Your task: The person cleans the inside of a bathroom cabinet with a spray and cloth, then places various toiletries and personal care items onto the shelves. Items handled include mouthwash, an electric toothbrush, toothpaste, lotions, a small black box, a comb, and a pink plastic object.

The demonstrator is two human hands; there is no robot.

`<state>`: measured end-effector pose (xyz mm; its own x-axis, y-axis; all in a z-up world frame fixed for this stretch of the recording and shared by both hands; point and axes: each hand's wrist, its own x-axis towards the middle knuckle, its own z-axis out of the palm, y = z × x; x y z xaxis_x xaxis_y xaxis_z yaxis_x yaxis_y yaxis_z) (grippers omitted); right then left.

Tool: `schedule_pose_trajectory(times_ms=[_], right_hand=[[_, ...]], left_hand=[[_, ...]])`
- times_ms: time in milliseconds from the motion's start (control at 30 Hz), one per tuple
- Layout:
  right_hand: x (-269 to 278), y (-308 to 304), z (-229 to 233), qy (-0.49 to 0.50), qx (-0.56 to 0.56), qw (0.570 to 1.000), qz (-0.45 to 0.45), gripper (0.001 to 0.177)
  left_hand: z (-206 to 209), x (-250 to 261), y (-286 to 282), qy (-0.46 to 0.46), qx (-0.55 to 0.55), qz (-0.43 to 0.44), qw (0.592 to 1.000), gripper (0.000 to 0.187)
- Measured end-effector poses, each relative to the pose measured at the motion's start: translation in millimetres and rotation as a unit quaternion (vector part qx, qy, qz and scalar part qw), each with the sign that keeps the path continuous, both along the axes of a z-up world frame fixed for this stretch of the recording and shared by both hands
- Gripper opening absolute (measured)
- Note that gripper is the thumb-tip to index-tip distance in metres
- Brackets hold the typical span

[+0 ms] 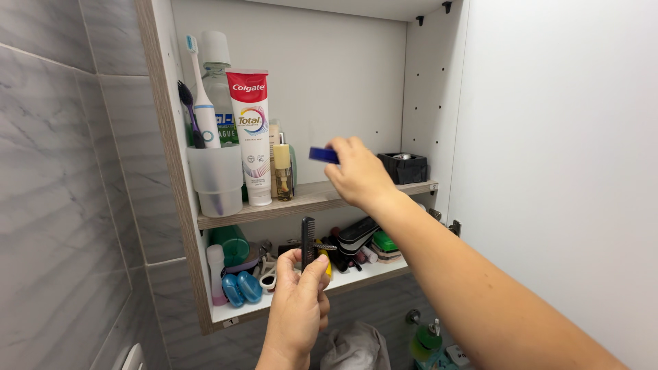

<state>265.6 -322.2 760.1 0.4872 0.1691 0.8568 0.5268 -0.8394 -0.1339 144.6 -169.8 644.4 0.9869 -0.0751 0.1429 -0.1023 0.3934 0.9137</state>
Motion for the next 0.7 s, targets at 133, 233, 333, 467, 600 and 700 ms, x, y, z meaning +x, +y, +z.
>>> schedule_pose_trajectory(times_ms=[133,233,333,467,600,700], right_hand=[[34.6,10.1,0.5,0.081,-0.093,0.991,-0.055,0.035],[55.8,13.0,-6.0,0.119,-0.122,0.983,-0.065,0.037],[70.0,14.9,-14.5,0.15,-0.127,0.978,-0.076,0.039],[77.6,18.4,-19.9,0.196,-0.139,0.965,-0.108,0.047],[78.5,24.1,-8.4,0.253,-0.177,0.943,-0.126,0.054],[71.3,30.2,-1.1,0.288,-0.208,0.923,-0.149,0.05]], left_hand=[[5.0,-3.1,5.9,0.021,-0.013,0.007,1.0,0.028],[10.7,-4.7,12.7,0.028,-0.045,0.005,0.999,0.025],[12.5,-6.5,16.1,0.028,-0.064,0.008,0.998,0.022],[11.2,-6.7,17.5,0.035,-0.069,0.016,0.997,0.019],[7.0,-3.6,16.4,0.049,-0.079,0.004,0.996,0.018],[6.8,-5.0,14.9,0.046,-0.098,-0.021,0.994,0.018]])
